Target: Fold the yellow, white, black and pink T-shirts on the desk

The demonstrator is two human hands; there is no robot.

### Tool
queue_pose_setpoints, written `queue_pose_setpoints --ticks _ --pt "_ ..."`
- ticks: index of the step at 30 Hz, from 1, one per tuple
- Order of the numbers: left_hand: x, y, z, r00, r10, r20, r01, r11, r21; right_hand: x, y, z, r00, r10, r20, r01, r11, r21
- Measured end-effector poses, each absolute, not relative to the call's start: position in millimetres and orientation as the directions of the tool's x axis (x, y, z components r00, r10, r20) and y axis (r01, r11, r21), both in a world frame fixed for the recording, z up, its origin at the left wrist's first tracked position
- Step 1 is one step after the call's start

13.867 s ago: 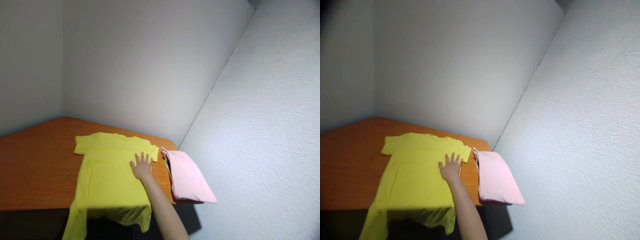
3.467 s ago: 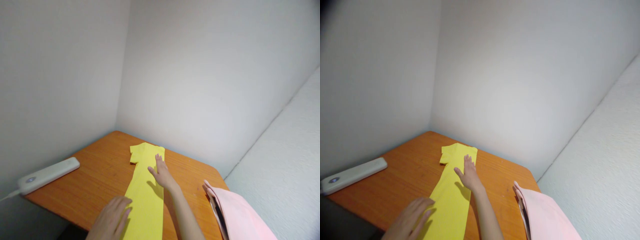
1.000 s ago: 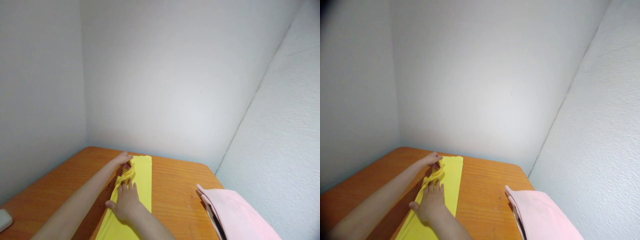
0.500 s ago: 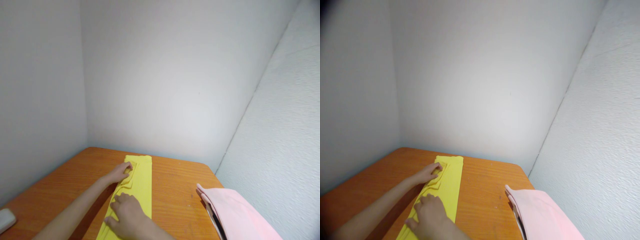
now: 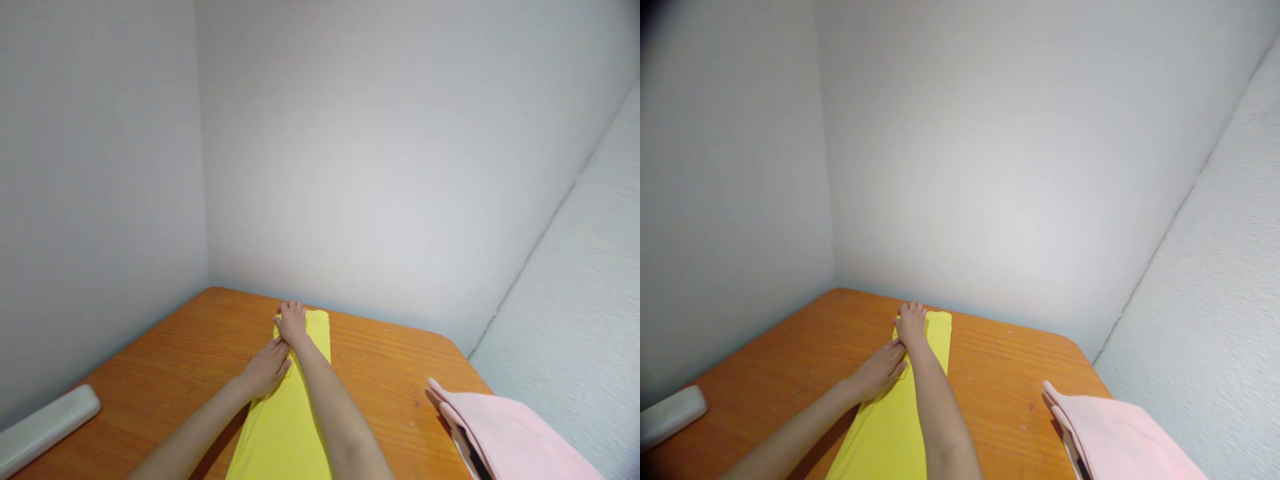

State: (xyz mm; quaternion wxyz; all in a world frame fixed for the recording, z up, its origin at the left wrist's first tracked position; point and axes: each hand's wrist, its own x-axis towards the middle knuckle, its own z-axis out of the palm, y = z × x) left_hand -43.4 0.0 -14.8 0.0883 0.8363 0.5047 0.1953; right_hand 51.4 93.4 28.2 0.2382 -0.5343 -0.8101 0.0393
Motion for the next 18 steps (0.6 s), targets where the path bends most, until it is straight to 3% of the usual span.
queue_pose_setpoints --ticks 10,18 --pt "-30 -32 -19 0.331 0.932 0.151 0.907 -0.358 0.223 49 139 -9 -0.209 0.915 0.345 0.863 0.339 -0.374" --pt "-26 -46 -18 0.295 0.946 0.131 0.936 -0.314 0.16 49 144 -13 -0.258 0.892 0.372 0.853 0.391 -0.346"
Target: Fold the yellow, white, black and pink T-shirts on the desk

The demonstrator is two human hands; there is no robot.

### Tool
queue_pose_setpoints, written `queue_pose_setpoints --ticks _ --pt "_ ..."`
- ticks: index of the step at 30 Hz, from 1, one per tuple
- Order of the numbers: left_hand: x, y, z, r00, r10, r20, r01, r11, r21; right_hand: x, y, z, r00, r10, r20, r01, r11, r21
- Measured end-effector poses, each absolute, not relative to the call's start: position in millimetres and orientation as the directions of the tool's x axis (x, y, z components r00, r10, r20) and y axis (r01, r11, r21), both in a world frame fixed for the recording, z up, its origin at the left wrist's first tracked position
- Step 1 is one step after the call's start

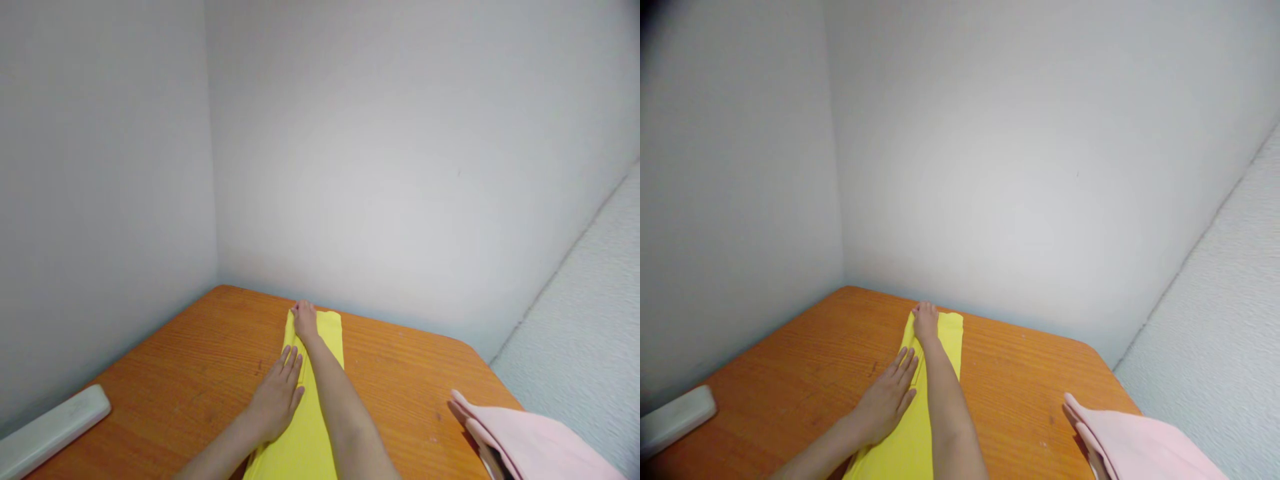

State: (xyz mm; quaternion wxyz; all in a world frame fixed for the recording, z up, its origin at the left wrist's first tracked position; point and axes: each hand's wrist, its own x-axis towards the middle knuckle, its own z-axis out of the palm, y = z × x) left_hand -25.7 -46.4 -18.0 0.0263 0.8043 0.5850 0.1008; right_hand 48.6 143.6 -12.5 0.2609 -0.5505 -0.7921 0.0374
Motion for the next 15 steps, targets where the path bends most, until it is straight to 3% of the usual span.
queue_pose_setpoints --ticks 9,15 --pt "-23 -44 -15 0.287 0.947 0.148 0.925 -0.314 0.216 101 73 14 -0.346 0.856 0.383 0.855 0.456 -0.247" --pt "-47 -30 -20 0.33 0.926 0.183 0.87 -0.374 0.32 140 2 -4 -0.521 0.832 0.191 0.805 0.553 -0.213"
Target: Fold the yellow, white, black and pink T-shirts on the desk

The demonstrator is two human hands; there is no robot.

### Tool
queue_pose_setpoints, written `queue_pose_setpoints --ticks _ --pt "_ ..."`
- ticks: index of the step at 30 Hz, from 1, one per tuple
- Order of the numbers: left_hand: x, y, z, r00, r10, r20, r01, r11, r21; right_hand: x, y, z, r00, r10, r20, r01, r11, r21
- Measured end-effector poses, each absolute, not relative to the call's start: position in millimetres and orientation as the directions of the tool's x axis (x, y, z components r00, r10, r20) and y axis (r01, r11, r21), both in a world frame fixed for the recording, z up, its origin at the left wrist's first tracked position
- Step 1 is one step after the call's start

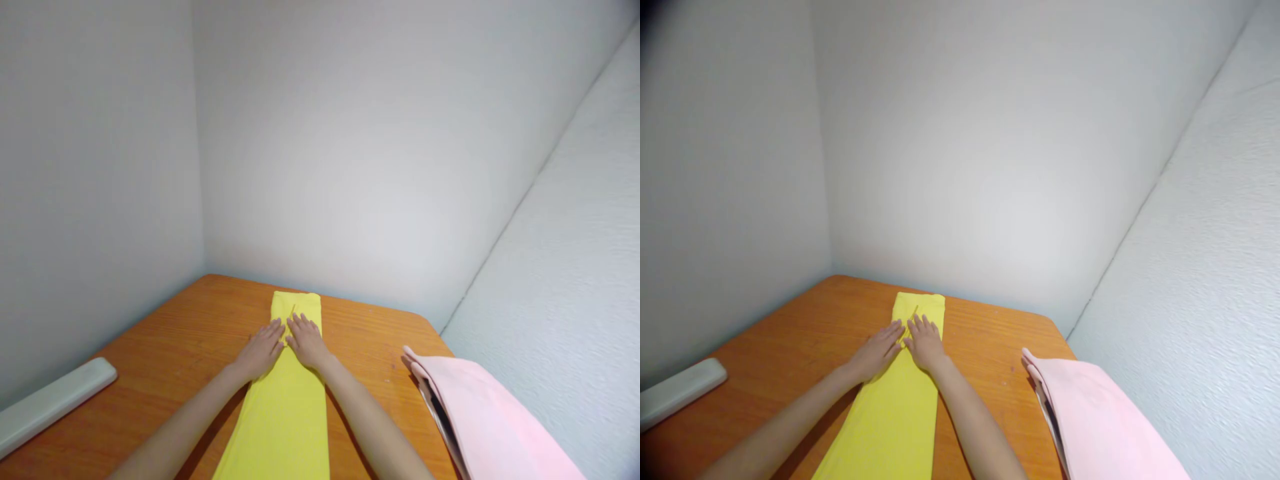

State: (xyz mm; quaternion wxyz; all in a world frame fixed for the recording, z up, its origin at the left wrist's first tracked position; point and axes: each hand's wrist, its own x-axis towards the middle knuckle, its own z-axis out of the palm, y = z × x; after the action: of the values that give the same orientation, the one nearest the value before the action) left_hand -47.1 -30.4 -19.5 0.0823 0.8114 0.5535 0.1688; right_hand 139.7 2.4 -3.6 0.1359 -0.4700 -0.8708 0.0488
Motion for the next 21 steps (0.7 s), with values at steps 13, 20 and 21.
queue_pose_setpoints --ticks 13,20,21 --pt "-96 -31 -29 0.421 0.891 0.168 0.817 -0.454 0.356 151 -7 -10 -0.53 0.846 0.063 0.823 0.531 -0.204" --pt "-86 -45 -12 0.379 0.902 0.205 0.868 -0.423 0.258 149 -15 5 -0.502 0.859 0.101 0.839 0.512 -0.184" --pt "-84 -51 -7 0.365 0.902 0.229 0.876 -0.416 0.245 149 -19 9 -0.496 0.86 0.119 0.841 0.51 -0.179"
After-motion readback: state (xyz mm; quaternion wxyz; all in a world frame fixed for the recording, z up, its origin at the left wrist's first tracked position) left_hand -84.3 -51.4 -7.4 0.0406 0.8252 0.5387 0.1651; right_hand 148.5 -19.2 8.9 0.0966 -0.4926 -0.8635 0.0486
